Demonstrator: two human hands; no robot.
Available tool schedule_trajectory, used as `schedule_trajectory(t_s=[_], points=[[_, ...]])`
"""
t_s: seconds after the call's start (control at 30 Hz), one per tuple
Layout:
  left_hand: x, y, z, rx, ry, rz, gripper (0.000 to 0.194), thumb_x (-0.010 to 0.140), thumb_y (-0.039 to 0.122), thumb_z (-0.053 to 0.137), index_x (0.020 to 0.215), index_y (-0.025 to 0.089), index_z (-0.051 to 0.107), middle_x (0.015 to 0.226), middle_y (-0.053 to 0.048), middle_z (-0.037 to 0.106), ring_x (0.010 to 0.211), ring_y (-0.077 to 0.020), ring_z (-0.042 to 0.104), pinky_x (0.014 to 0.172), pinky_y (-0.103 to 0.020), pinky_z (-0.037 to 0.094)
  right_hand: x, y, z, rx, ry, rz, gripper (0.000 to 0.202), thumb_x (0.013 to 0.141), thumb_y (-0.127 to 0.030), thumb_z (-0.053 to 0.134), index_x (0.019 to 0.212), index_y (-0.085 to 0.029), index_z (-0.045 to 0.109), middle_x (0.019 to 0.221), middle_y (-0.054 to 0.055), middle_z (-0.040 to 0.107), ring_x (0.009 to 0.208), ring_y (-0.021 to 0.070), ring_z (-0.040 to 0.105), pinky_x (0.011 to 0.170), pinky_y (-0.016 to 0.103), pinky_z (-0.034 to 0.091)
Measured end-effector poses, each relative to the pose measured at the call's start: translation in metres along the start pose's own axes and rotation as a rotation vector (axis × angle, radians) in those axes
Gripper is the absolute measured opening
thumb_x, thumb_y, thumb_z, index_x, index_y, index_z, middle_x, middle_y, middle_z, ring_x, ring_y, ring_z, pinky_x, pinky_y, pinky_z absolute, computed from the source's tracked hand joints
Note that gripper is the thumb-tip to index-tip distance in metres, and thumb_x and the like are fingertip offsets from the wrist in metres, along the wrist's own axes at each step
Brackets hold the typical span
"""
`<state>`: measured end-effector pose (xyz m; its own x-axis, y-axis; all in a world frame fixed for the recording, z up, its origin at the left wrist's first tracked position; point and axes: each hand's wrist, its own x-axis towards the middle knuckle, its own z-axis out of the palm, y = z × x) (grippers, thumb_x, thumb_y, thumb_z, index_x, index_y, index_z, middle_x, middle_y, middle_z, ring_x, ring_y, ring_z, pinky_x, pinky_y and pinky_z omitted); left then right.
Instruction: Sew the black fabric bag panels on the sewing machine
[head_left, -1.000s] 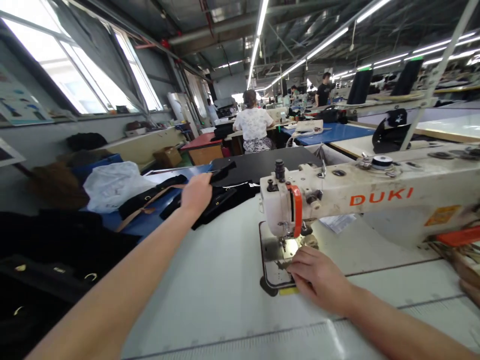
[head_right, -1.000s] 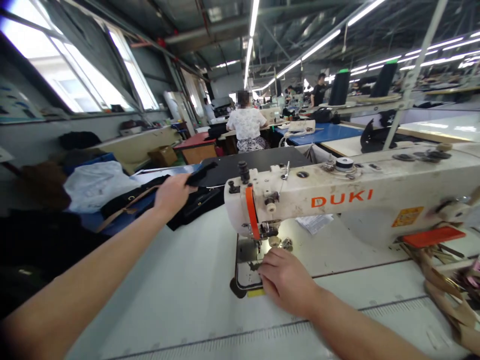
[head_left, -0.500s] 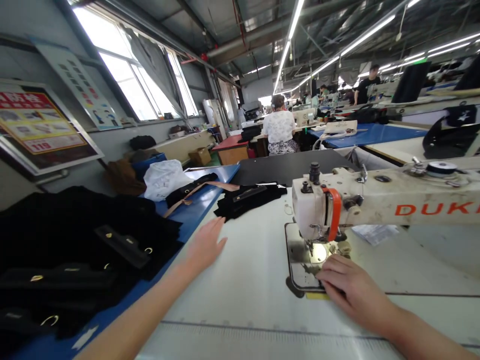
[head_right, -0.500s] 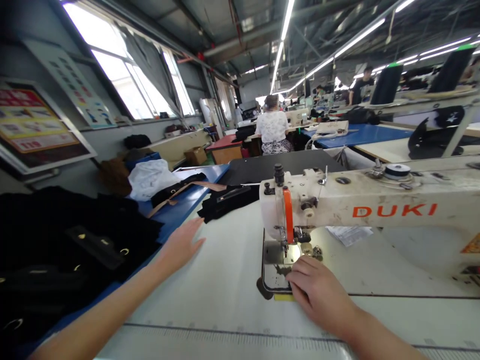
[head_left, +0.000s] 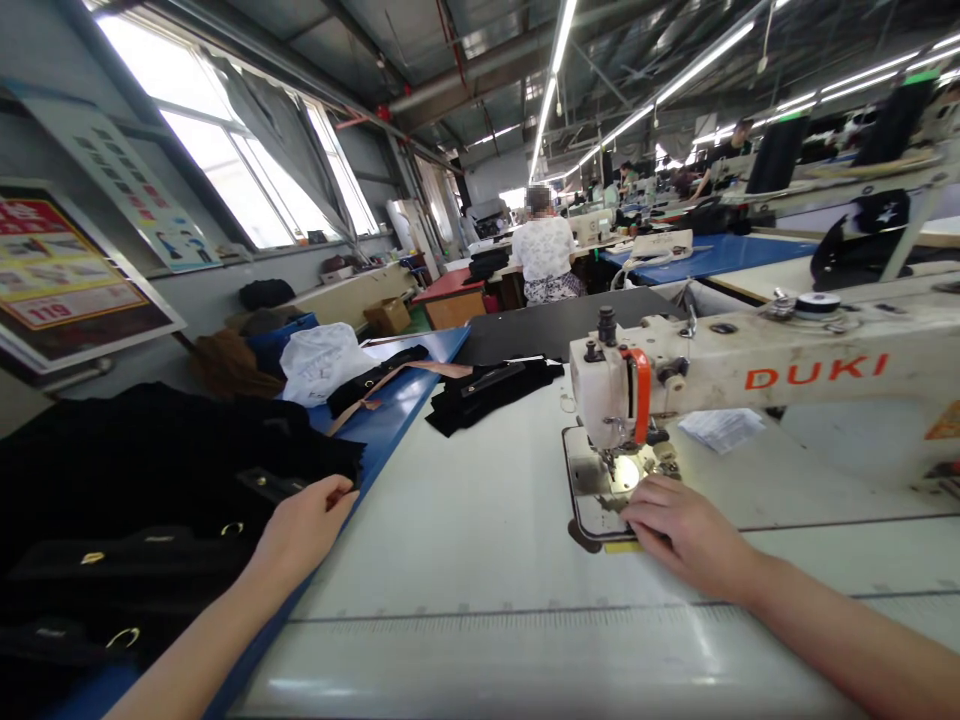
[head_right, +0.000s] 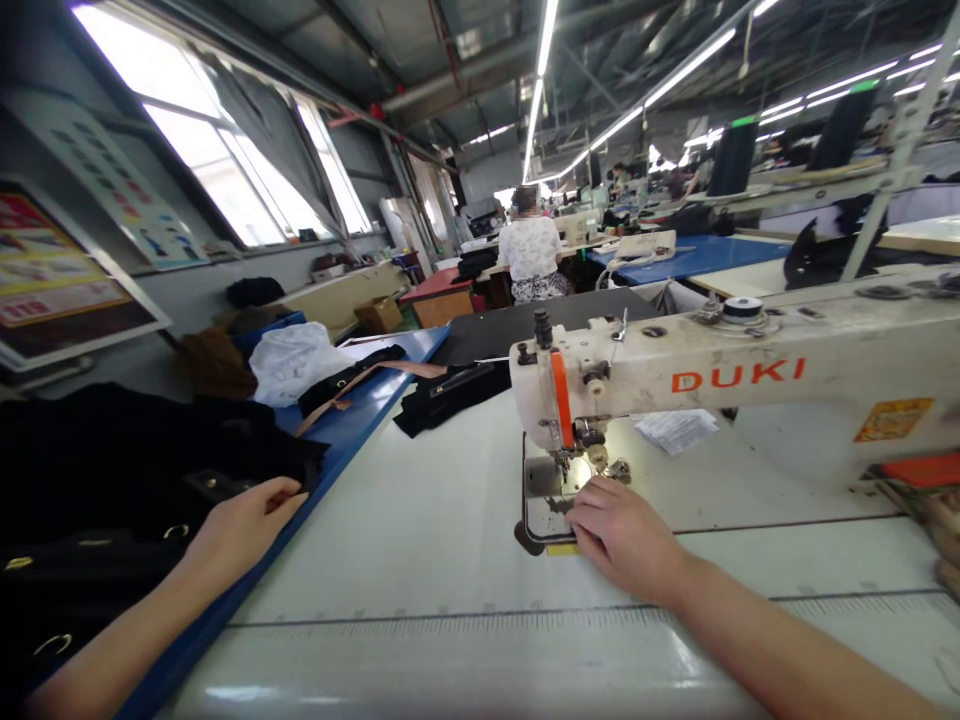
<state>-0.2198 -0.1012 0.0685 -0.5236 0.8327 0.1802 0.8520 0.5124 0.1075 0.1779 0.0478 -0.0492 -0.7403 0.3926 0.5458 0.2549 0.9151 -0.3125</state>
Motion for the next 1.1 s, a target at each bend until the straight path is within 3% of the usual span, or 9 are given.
schedule_trajectory(t_s=[0.1, 0.23, 0.37, 0.47, 0.6, 0.73, 0.83, 0.97, 1.1], points=[[-0.015, 0.052, 0.01, -0.222, -0.129, 0.077, 0.016, 0.075, 0.036, 0.054, 0.071, 0.023, 0.061, 0.067, 0.001, 0.067, 0.066, -0.0203, 0.064, 0.061, -0.028, 0.046, 0.002, -0.001, -0.001, -0.005, -0.001, -0.004, 0.026, 0.092, -0.013, 0.044, 0.08, -0.018, 0.067, 0.074, 0.006, 0.061, 0.076, 0.019, 0.053, 0.071, 0.032, 0.045], [-0.043, 0.133, 0.058, -0.7, -0.434, 0.043, 0.014, 0.074, 0.034, 0.058, 0.071, 0.021, 0.057, 0.059, 0.003, 0.06, 0.055, -0.0163, 0.06, 0.047, -0.024, 0.047, 0.004, 0.0, 0.0, -0.015, 0.008, -0.001, 0.025, 0.091, -0.013, 0.045, 0.078, -0.017, 0.066, 0.074, 0.006, 0.061, 0.076, 0.0187, 0.052, 0.072, 0.032, 0.044], [-0.048, 0.179, 0.088, -0.988, -0.522, 0.064, 0.024, 0.085, 0.038, 0.048, 0.09, 0.017, 0.058, 0.082, -0.005, 0.07, 0.07, -0.0159, 0.068, 0.064, -0.028, 0.057, 0.0, 0.003, -0.003, -0.046, 0.012, 0.004, 0.023, 0.089, -0.012, 0.047, 0.077, -0.017, 0.065, 0.073, 0.005, 0.06, 0.075, 0.0182, 0.051, 0.073, 0.031, 0.044], [-0.042, 0.182, 0.09, -0.984, -0.424, 0.19, 0.032, 0.09, 0.042, 0.044, 0.1, 0.016, 0.06, 0.099, -0.01, 0.071, 0.083, -0.0189, 0.071, 0.077, -0.034, 0.059, -0.005, 0.004, -0.008, -0.064, 0.024, 0.024, 0.02, 0.088, -0.012, 0.049, 0.078, -0.017, 0.066, 0.074, 0.005, 0.061, 0.075, 0.0181, 0.05, 0.072, 0.031, 0.044], [-0.04, 0.171, 0.098, -0.567, -0.146, 0.608, 0.038, 0.091, 0.041, 0.049, 0.122, 0.02, 0.059, 0.126, -0.011, 0.063, 0.117, -0.0256, 0.059, 0.1, -0.045, 0.048, -0.007, 0.003, -0.009, -0.073, 0.052, 0.06, 0.02, 0.09, -0.014, 0.048, 0.091, -0.016, 0.068, 0.083, 0.007, 0.065, 0.082, 0.0193, 0.054, 0.076, 0.033, 0.047], [-0.039, 0.163, 0.111, -0.176, -0.178, 0.947, 0.048, 0.095, 0.04, 0.042, 0.142, 0.029, 0.042, 0.149, -0.006, 0.042, 0.138, -0.0269, 0.036, 0.11, -0.052, 0.034, -0.005, -0.003, -0.004, -0.116, -0.011, 0.023, 0.028, 0.094, -0.018, 0.045, 0.114, -0.014, 0.064, 0.118, 0.011, 0.065, 0.108, 0.0219, 0.055, 0.097, 0.039, 0.045], [-0.032, 0.153, 0.108, -0.08, -0.243, 1.033, 0.049, 0.097, 0.039, 0.039, 0.146, 0.034, 0.033, 0.151, -0.004, 0.038, 0.139, -0.0238, 0.035, 0.112, -0.048, 0.032, -0.006, -0.013, -0.005, -0.113, -0.068, -0.024, 0.027, 0.094, -0.019, 0.045, 0.112, -0.016, 0.065, 0.126, 0.009, 0.062, 0.12, 0.0215, 0.051, 0.106, 0.037, 0.04], [-0.028, 0.143, 0.096, -0.063, -0.282, 1.064, 0.046, 0.097, 0.039, 0.04, 0.143, 0.036, 0.038, 0.15, -0.002, 0.04, 0.138, -0.0229, 0.036, 0.112, -0.047, 0.032, -0.006, -0.029, -0.007, -0.081, -0.026, -0.035, 0.028, 0.093, -0.018, 0.044, 0.113, -0.013, 0.063, 0.129, 0.01, 0.059, 0.124, 0.0219, 0.048, 0.11, 0.037, 0.035], [-0.03, 0.153, 0.102, -0.115, -0.188, 1.0, 0.043, 0.098, 0.035, 0.037, 0.141, 0.031, 0.043, 0.148, -0.003, 0.044, 0.137, -0.0206, 0.039, 0.11, -0.045, 0.035, -0.002, -0.033, 0.0, -0.088, -0.138, 0.014, 0.03, 0.094, -0.026, 0.047, 0.118, -0.014, 0.06, 0.125, 0.009, 0.062, 0.117, 0.0223, 0.054, 0.105, 0.036, 0.04]])
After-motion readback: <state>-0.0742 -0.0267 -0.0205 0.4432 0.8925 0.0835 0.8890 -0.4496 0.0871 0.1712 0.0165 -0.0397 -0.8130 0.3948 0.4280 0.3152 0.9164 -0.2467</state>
